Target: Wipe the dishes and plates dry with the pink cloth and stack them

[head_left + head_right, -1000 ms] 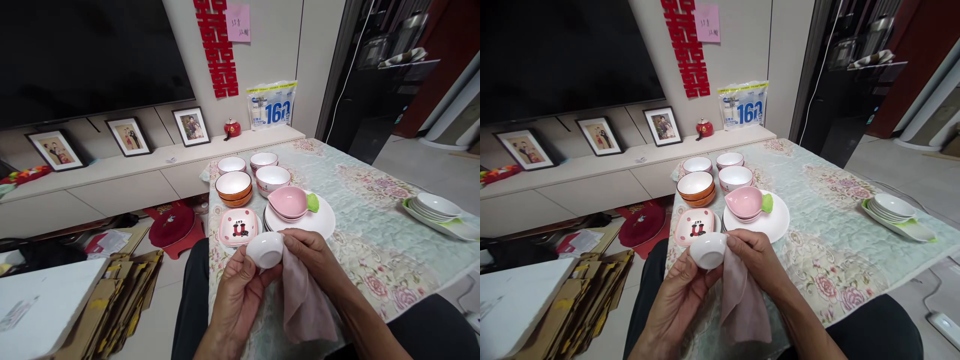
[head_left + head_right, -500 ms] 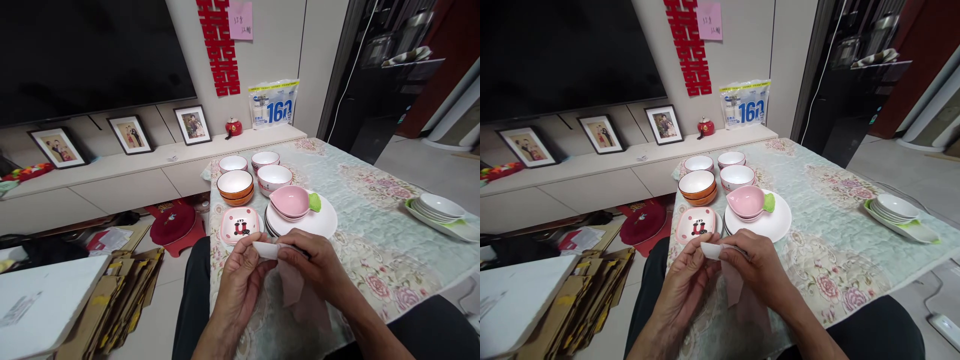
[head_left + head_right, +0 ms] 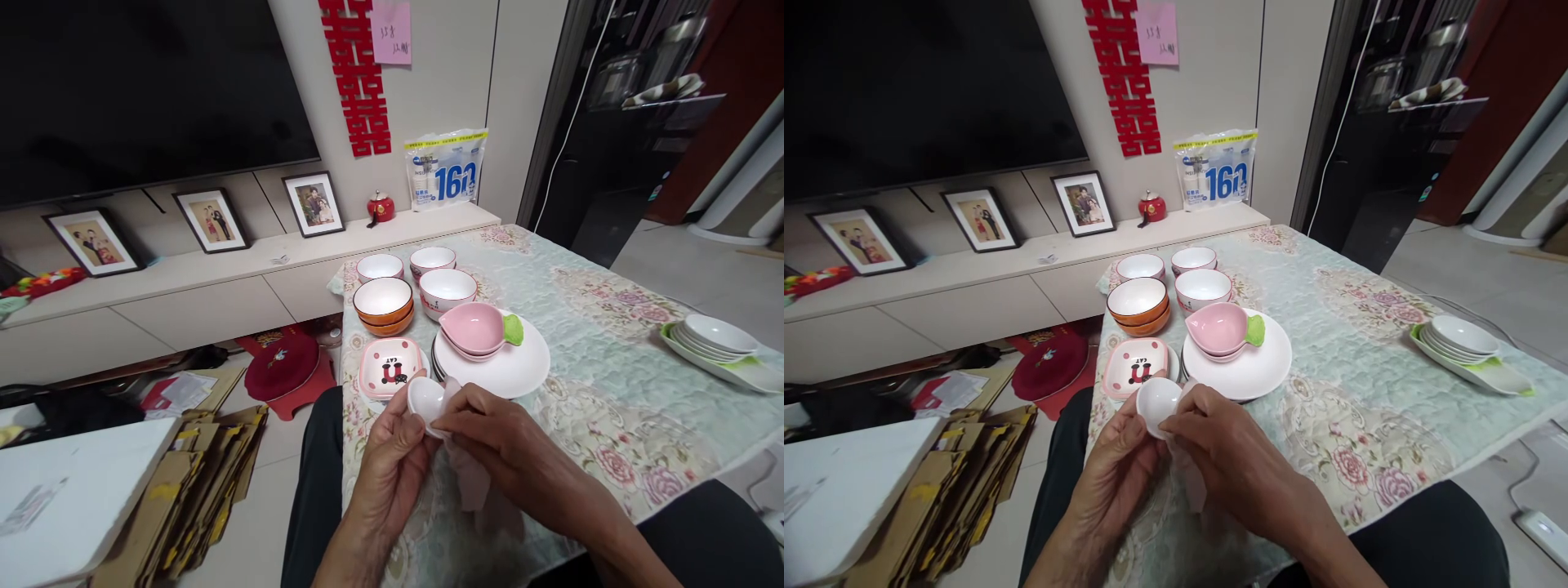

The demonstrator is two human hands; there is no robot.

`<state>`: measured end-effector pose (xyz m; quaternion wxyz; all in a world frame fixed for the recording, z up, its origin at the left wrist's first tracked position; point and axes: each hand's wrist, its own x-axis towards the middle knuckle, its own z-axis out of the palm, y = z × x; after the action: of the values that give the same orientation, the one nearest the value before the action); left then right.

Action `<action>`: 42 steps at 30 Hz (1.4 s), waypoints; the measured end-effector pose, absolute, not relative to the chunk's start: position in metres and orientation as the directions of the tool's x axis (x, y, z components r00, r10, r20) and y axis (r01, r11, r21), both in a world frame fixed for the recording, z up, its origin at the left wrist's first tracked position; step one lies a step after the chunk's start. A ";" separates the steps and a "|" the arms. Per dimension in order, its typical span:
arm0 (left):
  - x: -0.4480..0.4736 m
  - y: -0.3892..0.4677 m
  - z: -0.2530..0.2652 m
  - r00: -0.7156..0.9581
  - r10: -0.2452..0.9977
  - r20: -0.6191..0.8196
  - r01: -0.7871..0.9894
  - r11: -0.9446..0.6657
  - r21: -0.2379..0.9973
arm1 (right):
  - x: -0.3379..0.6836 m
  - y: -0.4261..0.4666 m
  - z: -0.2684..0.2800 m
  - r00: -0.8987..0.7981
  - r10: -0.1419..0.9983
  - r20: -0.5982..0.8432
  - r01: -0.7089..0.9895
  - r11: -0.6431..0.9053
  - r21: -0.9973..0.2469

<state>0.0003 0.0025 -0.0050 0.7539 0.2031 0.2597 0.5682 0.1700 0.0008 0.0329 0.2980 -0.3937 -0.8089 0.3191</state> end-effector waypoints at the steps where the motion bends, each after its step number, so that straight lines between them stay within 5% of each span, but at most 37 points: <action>1: 0.000 0.002 -0.006 0.241 0.957 -0.160 -0.742 0.288 0.606 | 0.171 0.000 0.034 -0.510 0.831 0.222 0.468 0.485 -0.739; 9: 0.005 -0.006 -0.010 0.428 0.896 -0.122 -0.666 0.404 0.627 | 0.157 0.005 0.016 -0.354 0.790 0.501 0.424 0.613 -0.667; 16: 0.009 -0.010 -0.012 0.281 0.952 -0.119 -0.640 0.278 0.717 | 0.155 0.014 -0.006 -0.196 0.810 0.552 0.785 0.467 -0.407; 21: 0.009 -0.010 -0.015 0.260 0.965 -0.041 -0.629 0.201 0.751 | 0.156 0.010 0.003 -0.278 0.911 0.305 0.689 0.410 -0.597; 24: 0.008 -0.010 -0.015 0.278 0.957 -0.078 -0.637 0.245 0.731 | 0.157 0.009 0.009 -0.284 0.902 0.325 0.499 0.429 -0.754; 29: 0.010 -0.013 -0.013 0.331 0.938 -0.104 -0.656 0.308 0.689 | 0.154 0.012 0.001 -0.208 0.821 0.531 0.572 0.542 -0.615; 33: 0.008 -0.015 -0.012 0.257 0.963 -0.083 -0.645 0.235 0.727 | 0.149 0.011 -0.007 -0.164 0.839 0.519 0.730 0.457 -0.508; 38: 0.006 -0.011 -0.015 0.232 0.971 -0.062 -0.633 0.199 0.748 | 0.148 0.009 0.001 -0.274 0.916 0.293 0.539 0.399 -0.742; 42: 0.009 -0.011 -0.016 0.262 0.956 -0.131 -0.676 0.279 0.682 | 0.148 0.011 0.002 -0.192 0.929 0.316 0.332 0.365 -0.870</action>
<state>0.0088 -0.0111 -0.0165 0.7517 0.2570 0.2727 0.5428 0.1482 0.0112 0.0019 0.4456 -0.4534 -0.6956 0.3347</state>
